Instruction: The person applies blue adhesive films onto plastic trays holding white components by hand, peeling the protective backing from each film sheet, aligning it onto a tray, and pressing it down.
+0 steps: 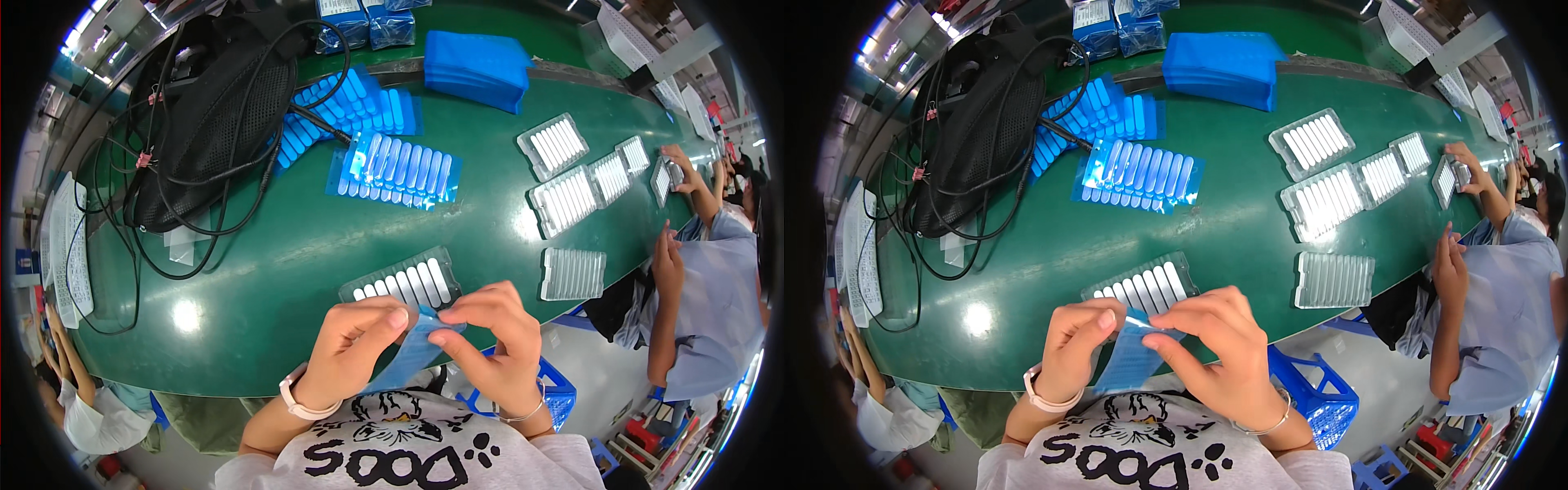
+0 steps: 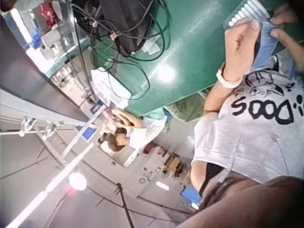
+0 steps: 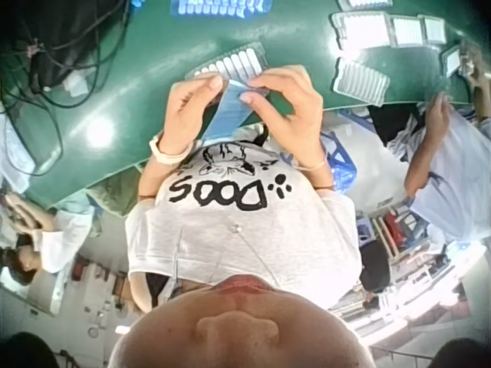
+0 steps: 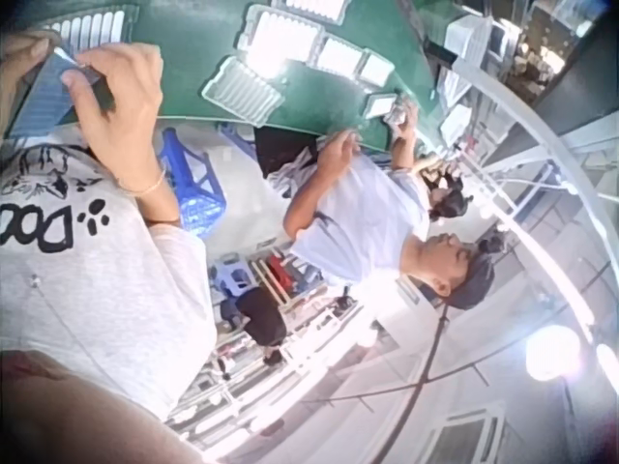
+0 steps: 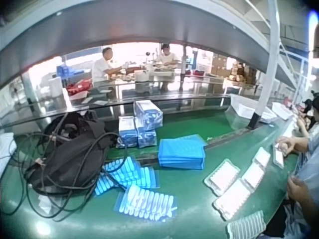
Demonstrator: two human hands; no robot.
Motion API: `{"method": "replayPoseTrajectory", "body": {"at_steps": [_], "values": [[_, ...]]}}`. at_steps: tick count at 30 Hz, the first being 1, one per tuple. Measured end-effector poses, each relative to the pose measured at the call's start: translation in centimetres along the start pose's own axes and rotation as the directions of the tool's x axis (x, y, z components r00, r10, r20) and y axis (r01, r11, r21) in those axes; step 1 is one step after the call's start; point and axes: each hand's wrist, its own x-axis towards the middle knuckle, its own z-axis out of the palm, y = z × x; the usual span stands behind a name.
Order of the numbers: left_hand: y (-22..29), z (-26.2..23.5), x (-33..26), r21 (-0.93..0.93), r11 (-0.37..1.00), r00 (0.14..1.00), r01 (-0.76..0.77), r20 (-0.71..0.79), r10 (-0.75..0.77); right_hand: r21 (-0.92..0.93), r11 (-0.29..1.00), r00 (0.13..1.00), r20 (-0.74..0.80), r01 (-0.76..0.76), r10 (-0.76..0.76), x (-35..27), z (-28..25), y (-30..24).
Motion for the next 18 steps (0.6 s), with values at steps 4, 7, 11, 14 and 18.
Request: {"method": "replayPoseTrajectory", "body": {"at_steps": [4,7,11,14,18], "values": [[0.9,0.3,0.2,-0.184,0.977,0.994,0.105,0.053,-0.097,0.253,0.948,0.98,0.106,-0.191,0.169,-0.2,-0.3,0.2],[0.9,0.0,0.5,-0.263,0.946,0.98,0.187,0.123,-0.16,0.362,0.9,0.968,0.149,-0.243,0.202,-0.4,-0.3,0.6],[0.0,-0.4,0.5,-0.114,0.989,0.99,0.095,0.111,-0.082,0.304,0.945,0.987,0.135,-0.121,0.083,-0.2,-0.1,0.6],[-0.6,-0.7,0.5,0.081,0.99,0.983,-0.117,0.152,0.104,0.009,0.984,0.983,0.056,0.176,-0.176,-0.2,0.3,0.4],[-3.9,1.7,-0.8,-0.005,0.991,0.988,-0.132,-0.083,0.132,-0.074,0.982,0.984,-0.028,0.172,-0.175,-1.7,3.7,3.0]]}}
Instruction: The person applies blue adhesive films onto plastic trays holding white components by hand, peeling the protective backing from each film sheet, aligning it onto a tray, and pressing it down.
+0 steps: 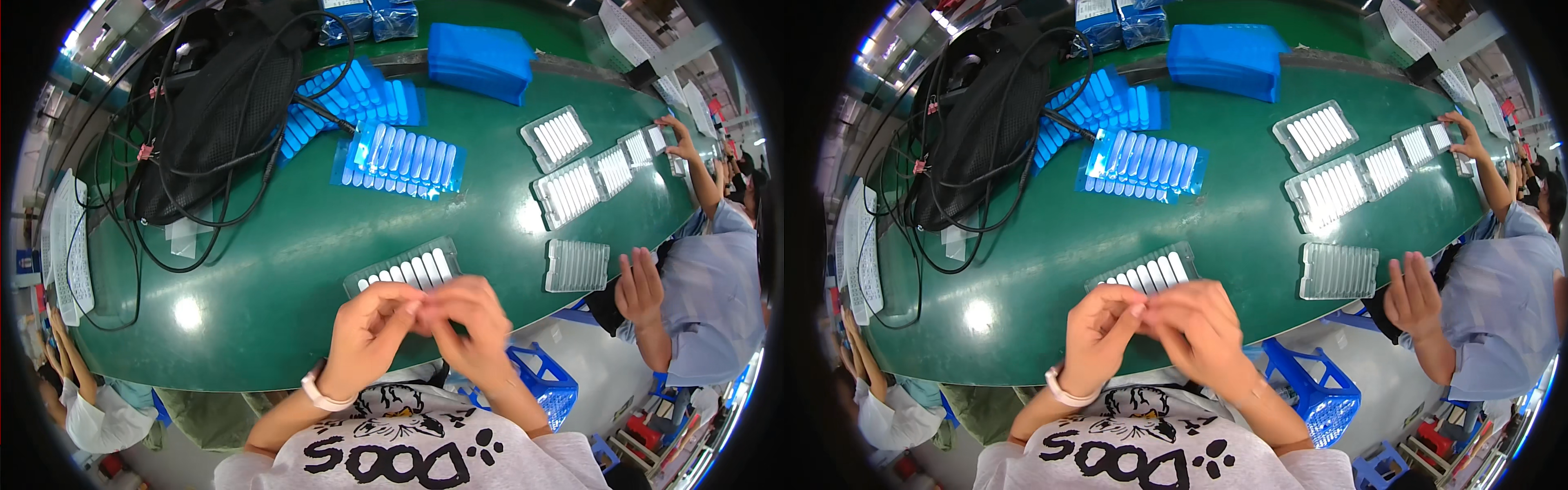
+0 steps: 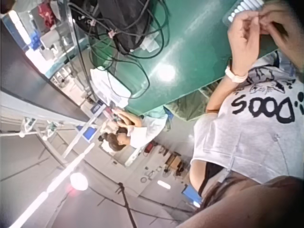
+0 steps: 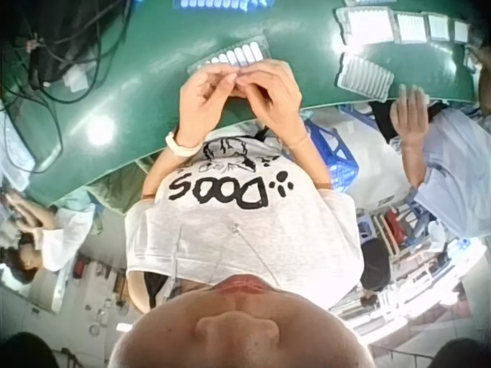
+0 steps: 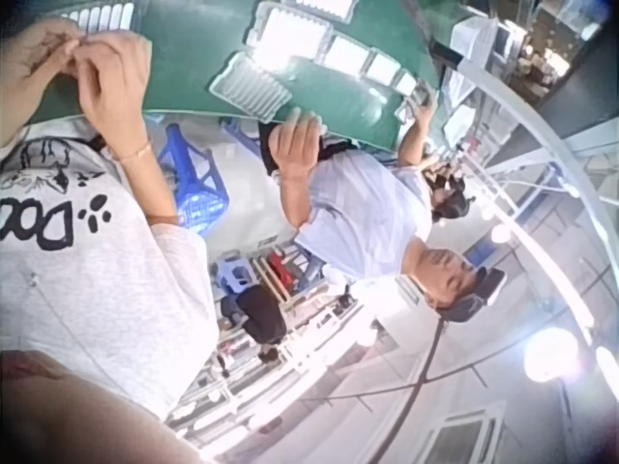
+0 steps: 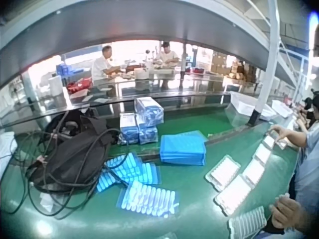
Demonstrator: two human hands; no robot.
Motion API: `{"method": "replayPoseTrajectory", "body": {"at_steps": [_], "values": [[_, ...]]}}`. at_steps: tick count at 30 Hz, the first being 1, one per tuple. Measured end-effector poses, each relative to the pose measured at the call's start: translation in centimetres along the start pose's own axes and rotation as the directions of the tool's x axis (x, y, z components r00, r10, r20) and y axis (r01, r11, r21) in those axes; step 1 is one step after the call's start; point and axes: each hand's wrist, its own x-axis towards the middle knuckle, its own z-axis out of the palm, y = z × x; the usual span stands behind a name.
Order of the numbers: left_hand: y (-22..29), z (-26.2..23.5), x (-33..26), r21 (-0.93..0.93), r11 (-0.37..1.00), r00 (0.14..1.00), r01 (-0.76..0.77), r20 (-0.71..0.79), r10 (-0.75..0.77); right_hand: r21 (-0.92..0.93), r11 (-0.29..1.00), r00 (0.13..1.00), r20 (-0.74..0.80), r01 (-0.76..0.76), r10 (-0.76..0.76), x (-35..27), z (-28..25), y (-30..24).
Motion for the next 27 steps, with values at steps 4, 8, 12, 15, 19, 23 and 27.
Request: {"method": "replayPoseTrajectory", "body": {"at_steps": [4,8,12,15,19,23,27], "values": [[-0.6,0.8,-1.2,0.444,0.864,0.944,-0.236,-0.107,0.313,-0.165,0.985,0.98,-0.184,0.041,-0.071,0.2,1.6,1.2],[-0.5,-0.3,-2.1,0.573,0.629,0.848,-0.525,0.299,0.437,0.223,0.969,0.891,-0.411,-0.105,0.191,-0.3,1.1,1.5],[-0.4,1.4,-1.7,0.671,0.466,0.814,-0.576,0.519,0.259,0.751,0.658,0.674,-0.512,0.051,0.532,-0.5,0.3,3.0],[-0.5,2.9,-0.3,0.771,0.347,0.843,-0.534,0.517,0.149,0.859,0.467,0.596,-0.492,0.211,0.635,-0.4,-0.4,3.4],[-0.6,4.7,1.0,0.813,0.229,0.839,-0.536,0.543,0.038,0.876,0.19,0.582,-0.442,0.443,0.682,-0.6,-1.0,4.2],[-0.9,5.5,0.5,0.817,0.266,0.848,-0.512,0.529,0.009,0.863,0.058,0.57,-0.381,0.502,0.728,-1.1,-1.5,4.5],[-2.0,5.9,-0.1,0.84,0.155,0.855,-0.519,0.511,0.091,0.847,0.002,0.577,-0.364,0.531,0.731,-1.4,-1.6,4.1]]}}
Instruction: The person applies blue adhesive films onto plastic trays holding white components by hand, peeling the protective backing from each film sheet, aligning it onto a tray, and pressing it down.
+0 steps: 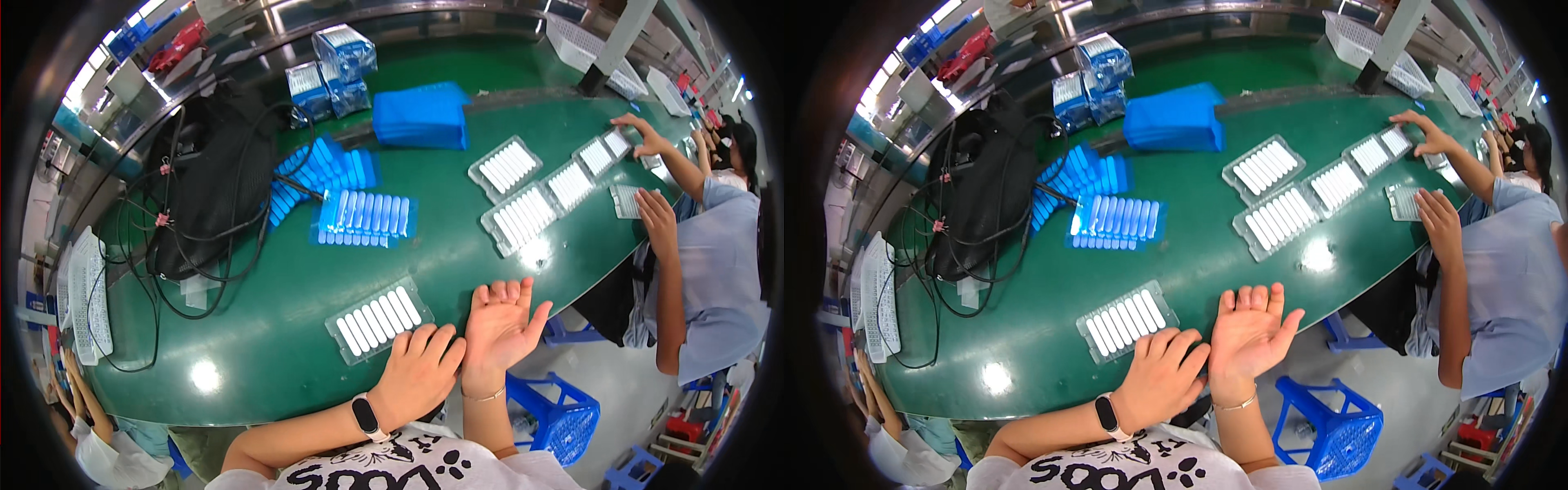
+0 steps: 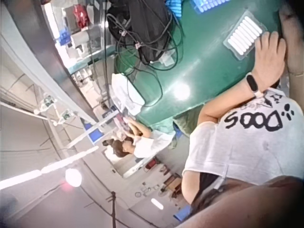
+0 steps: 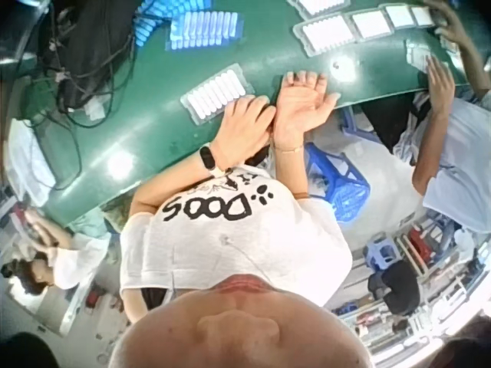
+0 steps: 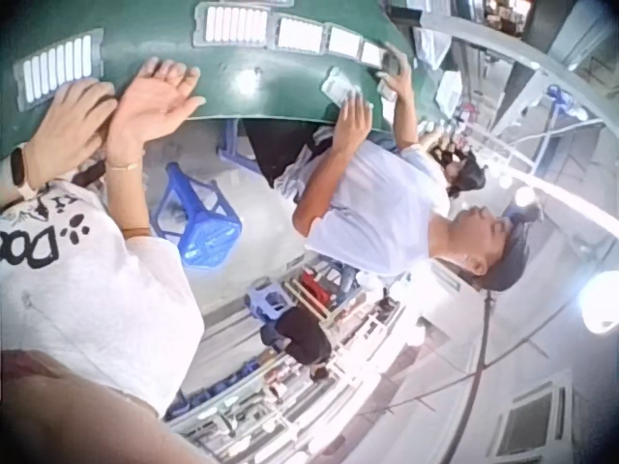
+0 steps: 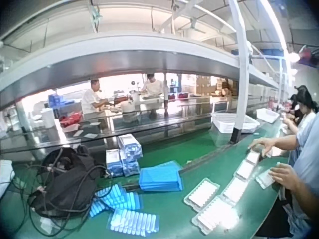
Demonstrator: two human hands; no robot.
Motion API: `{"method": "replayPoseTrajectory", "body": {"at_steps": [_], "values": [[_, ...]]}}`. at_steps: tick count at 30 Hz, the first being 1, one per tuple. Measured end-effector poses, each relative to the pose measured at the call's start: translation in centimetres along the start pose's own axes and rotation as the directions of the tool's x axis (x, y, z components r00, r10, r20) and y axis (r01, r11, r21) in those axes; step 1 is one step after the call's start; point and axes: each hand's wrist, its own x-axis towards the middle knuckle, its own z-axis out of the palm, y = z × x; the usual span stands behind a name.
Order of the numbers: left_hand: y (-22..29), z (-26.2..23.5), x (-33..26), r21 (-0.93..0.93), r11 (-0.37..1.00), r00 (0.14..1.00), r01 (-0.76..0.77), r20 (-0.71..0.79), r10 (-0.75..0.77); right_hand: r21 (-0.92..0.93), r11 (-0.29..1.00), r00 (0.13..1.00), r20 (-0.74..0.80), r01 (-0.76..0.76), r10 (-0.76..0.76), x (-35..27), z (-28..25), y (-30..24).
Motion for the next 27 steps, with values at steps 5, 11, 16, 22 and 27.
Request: {"method": "replayPoseTrajectory", "body": {"at_steps": [5,11,16,22,27], "values": [[0.1,0.4,-0.3,-0.096,0.995,0.993,-0.03,-0.113,0.019,-0.031,0.999,0.998,0.057,-0.005,0.007,-0.4,0.7,-0.4],[-0.6,-2.1,0.1,-0.565,0.809,0.969,0.165,-0.062,-0.24,-0.562,0.743,0.882,0.464,0.363,-0.08,0.1,1.9,-4.0],[-1.6,-5.3,0.5,-0.928,0.135,0.797,0.347,0.216,-0.564,-0.821,0.239,0.78,0.569,0.519,0.261,-0.2,4.0,-3.7],[-2.8,-6.9,-0.5,-0.941,0.112,0.78,0.321,0.195,-0.594,-0.618,-0.065,0.571,0.675,0.783,0.466,-0.4,6.8,-2.0],[-3.4,-7.0,-0.8,-0.973,-0.003,0.75,0.233,0.182,-0.636,-0.648,-0.024,0.598,0.687,0.761,0.413,-0.8,6.5,-1.1]]}}
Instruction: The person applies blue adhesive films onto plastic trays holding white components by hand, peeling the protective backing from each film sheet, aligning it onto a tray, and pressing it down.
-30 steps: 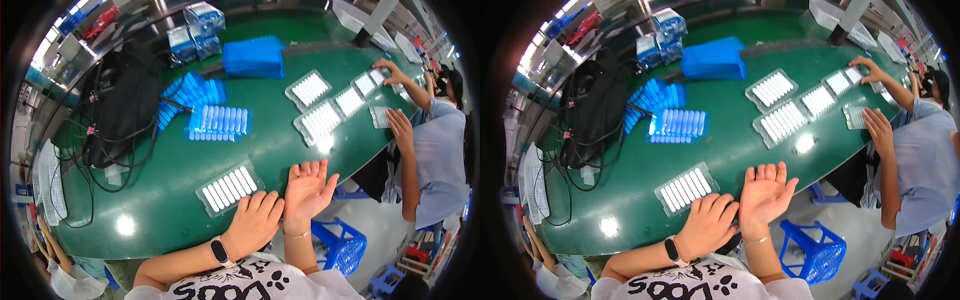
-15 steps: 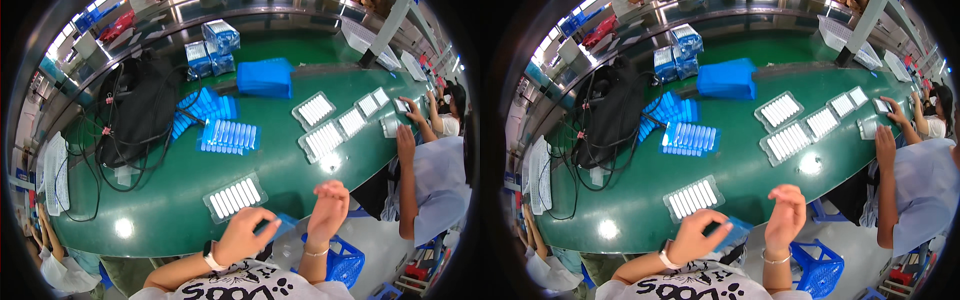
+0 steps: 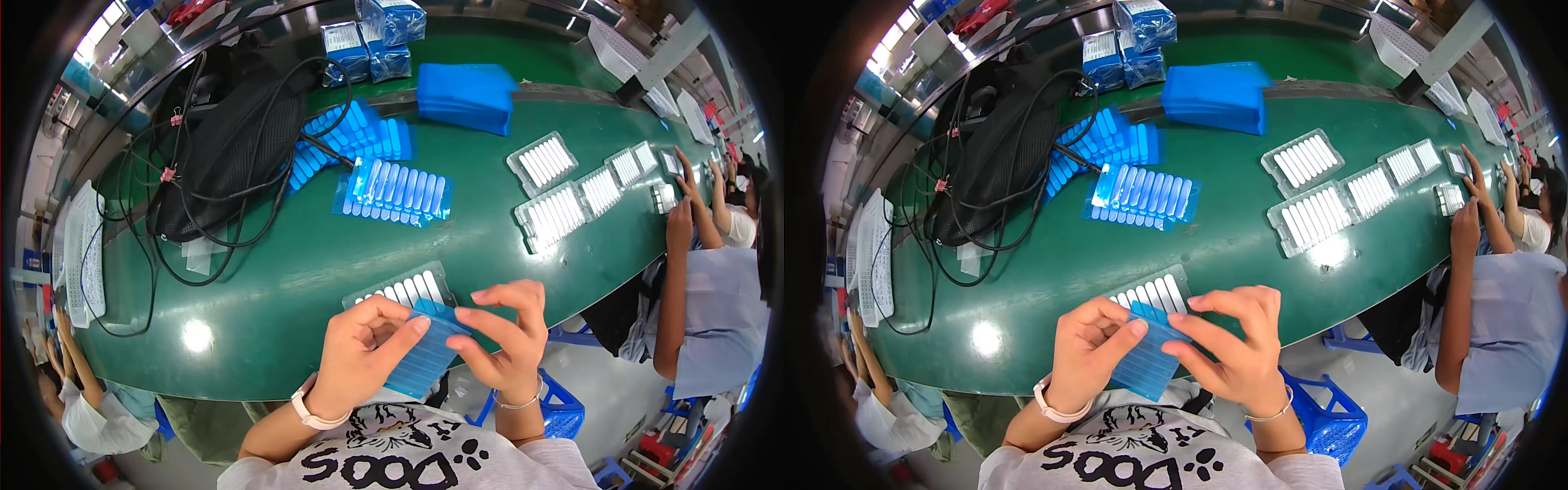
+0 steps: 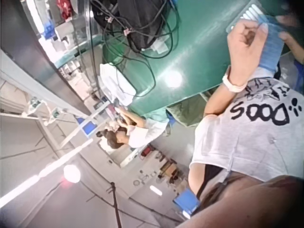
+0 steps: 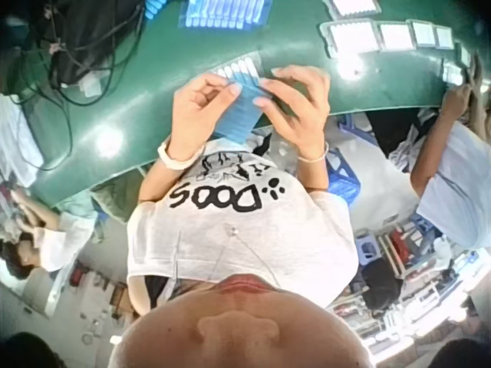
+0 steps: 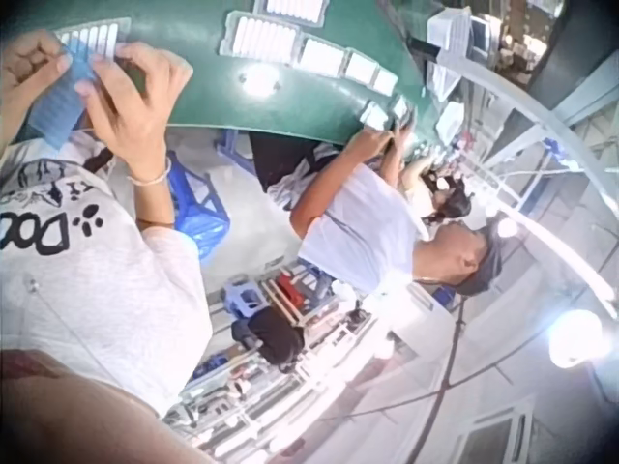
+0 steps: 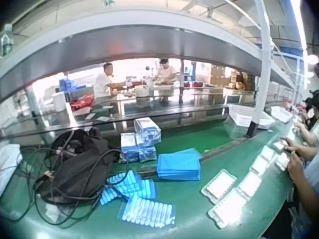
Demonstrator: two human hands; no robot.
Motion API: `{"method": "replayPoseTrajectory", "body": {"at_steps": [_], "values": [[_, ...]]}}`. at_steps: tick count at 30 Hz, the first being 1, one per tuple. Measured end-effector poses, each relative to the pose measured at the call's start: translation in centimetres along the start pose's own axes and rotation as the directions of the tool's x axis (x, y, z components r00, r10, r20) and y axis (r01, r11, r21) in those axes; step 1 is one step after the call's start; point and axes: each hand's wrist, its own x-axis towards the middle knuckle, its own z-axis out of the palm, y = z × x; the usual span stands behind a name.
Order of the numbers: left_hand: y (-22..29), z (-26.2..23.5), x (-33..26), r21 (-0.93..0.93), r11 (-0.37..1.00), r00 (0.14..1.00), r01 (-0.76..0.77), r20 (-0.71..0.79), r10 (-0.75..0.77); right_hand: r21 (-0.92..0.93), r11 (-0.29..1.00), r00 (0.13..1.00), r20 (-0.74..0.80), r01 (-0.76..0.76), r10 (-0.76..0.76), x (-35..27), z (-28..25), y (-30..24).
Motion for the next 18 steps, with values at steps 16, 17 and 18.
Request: {"method": "replayPoseTrajectory", "body": {"at_steps": [16,17,18], "values": [[-0.5,-2.6,-2.5,-0.073,0.991,0.972,0.113,0.216,-0.095,0.382,0.906,0.963,0.253,-0.184,0.089,-2.9,3.1,-0.6],[-0.9,-2.8,-2.6,0.084,0.995,0.984,0.047,0.166,-0.061,0.455,0.855,0.948,0.296,-0.249,0.118,-3.5,3.6,-0.9],[-1.6,-3.2,-2.7,0.179,0.983,0.988,-0.045,0.155,0.017,0.498,0.813,0.939,0.305,-0.301,0.16,-4.1,4.0,-1.4]]}}
